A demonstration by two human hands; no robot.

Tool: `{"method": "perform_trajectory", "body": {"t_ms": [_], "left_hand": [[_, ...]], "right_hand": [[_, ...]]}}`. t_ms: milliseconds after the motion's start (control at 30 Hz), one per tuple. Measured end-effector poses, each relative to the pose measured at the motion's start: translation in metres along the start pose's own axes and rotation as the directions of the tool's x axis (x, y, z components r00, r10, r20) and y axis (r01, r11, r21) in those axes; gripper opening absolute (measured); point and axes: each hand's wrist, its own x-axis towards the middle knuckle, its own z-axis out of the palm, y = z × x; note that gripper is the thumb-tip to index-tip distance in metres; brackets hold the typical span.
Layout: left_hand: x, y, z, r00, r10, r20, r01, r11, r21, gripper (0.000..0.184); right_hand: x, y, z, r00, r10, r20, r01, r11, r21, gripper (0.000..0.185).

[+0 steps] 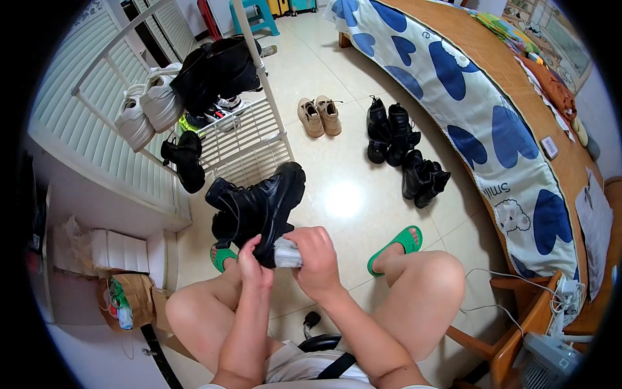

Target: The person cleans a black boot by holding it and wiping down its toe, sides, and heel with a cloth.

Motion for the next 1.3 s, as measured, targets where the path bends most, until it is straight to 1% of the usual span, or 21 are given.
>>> {"method": "perform_trajectory", "body": {"t_ms": [67, 167, 233, 367, 433, 467, 533, 567, 600, 667, 700, 733, 800, 867, 933, 967, 1000, 1067, 1133, 1200, 1300], "left_hand": [[-0.001, -0.002, -0.004, 0.998, 0.026, 0.051, -0.024, 0.999, -0.032, 0.030], [-0.007, 0.002, 0.001, 0.998, 0.062, 0.028, -0.062, 0.998, -0.011, 0.031], [-0.010, 0.006, 0.006, 0.998, 0.058, 0.033, -0.058, 0.998, -0.012, 0.032], [-0.009, 0.011, 0.004, 0.996, 0.009, 0.091, -0.007, 1.000, -0.018, 0.038], [-0.018, 0.016, 0.010, 0.991, 0.032, 0.130, -0.030, 0.999, -0.013, 0.042], [-0.022, 0.017, 0.012, 0.986, 0.055, 0.160, -0.054, 0.998, -0.011, 0.046], [-0.021, 0.015, 0.008, 0.977, 0.080, 0.196, -0.077, 0.997, -0.026, 0.050], [-0.020, 0.014, 0.006, 0.969, 0.108, 0.222, -0.101, 0.994, -0.044, 0.053], [-0.022, 0.014, 0.007, 0.966, 0.108, 0.235, -0.099, 0.994, -0.050, 0.053], [-0.026, 0.013, 0.009, 0.949, 0.109, 0.295, -0.101, 0.994, -0.041, 0.056], [-0.023, 0.008, 0.012, 0.952, 0.177, 0.251, -0.171, 0.984, -0.046, 0.053], [-0.023, 0.007, 0.011, 0.949, 0.176, 0.262, -0.168, 0.984, -0.053, 0.053], [-0.025, 0.011, 0.007, 0.937, 0.137, 0.321, -0.128, 0.991, -0.048, 0.059], [-0.022, 0.010, 0.001, 0.932, 0.099, 0.348, -0.082, 0.995, -0.063, 0.060], [-0.028, 0.011, 0.008, 0.928, 0.061, 0.368, -0.040, 0.997, -0.066, 0.060], [-0.032, 0.009, 0.013, 0.936, 0.116, 0.332, -0.103, 0.993, -0.059, 0.056], [-0.035, 0.009, 0.018, 0.939, 0.175, 0.296, -0.167, 0.985, -0.052, 0.053], [-0.033, 0.009, 0.016, 0.946, 0.161, 0.281, -0.154, 0.987, -0.047, 0.054], [-0.026, 0.008, 0.006, 0.954, 0.140, 0.265, -0.135, 0.990, -0.038, 0.055], [-0.013, 0.008, -0.005, 0.932, 0.032, 0.360, -0.001, 0.996, -0.088, 0.054], [-0.008, 0.009, -0.008, 0.935, 0.022, 0.354, 0.019, 0.994, -0.112, 0.052]], "right_hand": [[-0.002, 0.002, 0.003, 1.000, -0.023, 0.010, 0.023, 1.000, -0.008, 0.043], [-0.005, 0.006, 0.000, 0.999, 0.003, 0.051, -0.003, 1.000, 0.014, 0.041], [-0.006, 0.010, -0.005, 0.991, 0.026, 0.129, -0.030, 0.999, 0.026, 0.040], [-0.004, 0.013, -0.013, 0.988, 0.076, 0.137, -0.084, 0.995, 0.056, 0.039], [0.003, 0.010, -0.017, 0.978, 0.206, -0.022, -0.205, 0.978, 0.048, 0.034], [0.006, 0.012, -0.020, 0.979, 0.203, -0.031, -0.201, 0.979, 0.044, 0.034], [0.012, 0.019, -0.028, 0.932, 0.343, -0.120, -0.336, 0.939, 0.076, 0.031], [0.014, 0.021, -0.030, 0.872, 0.476, -0.115, -0.451, 0.872, 0.188, 0.024], [0.018, 0.025, -0.033, 0.876, 0.466, -0.124, -0.442, 0.878, 0.184, 0.024], [0.030, 0.032, -0.040, 0.818, 0.542, -0.193, -0.486, 0.830, 0.273, 0.022], [0.038, 0.030, -0.045, 0.827, 0.520, -0.216, -0.480, 0.851, 0.212, 0.022], [0.044, 0.030, -0.048, 0.829, 0.511, -0.225, -0.472, 0.857, 0.206, 0.022], [0.055, 0.029, -0.049, 0.859, 0.421, -0.291, -0.375, 0.905, 0.204, 0.022], [0.068, 0.024, -0.047, 0.861, 0.408, -0.302, -0.357, 0.910, 0.212, 0.025], [0.076, 0.022, -0.044, 0.936, 0.187, -0.298, -0.188, 0.982, 0.026, 0.025], [0.079, 0.019, -0.044, 0.956, 0.062, -0.288, -0.080, 0.995, -0.052, 0.033], [0.079, 0.020, -0.043, 0.956, 0.060, -0.287, -0.077, 0.996, -0.048, 0.033], [0.073, 0.025, -0.042, 0.975, -0.035, -0.218, -0.001, 0.987, -0.164, 0.038], [0.065, 0.032, -0.043, 0.975, 0.004, -0.222, -0.042, 0.985, -0.168, 0.037], [0.057, 0.043, -0.045, 0.978, 0.070, -0.198, -0.109, 0.975, -0.194, 0.036], [0.057, 0.048, -0.042, 0.964, 0.091, -0.249, -0.124, 0.985, -0.120, 0.037]]}}
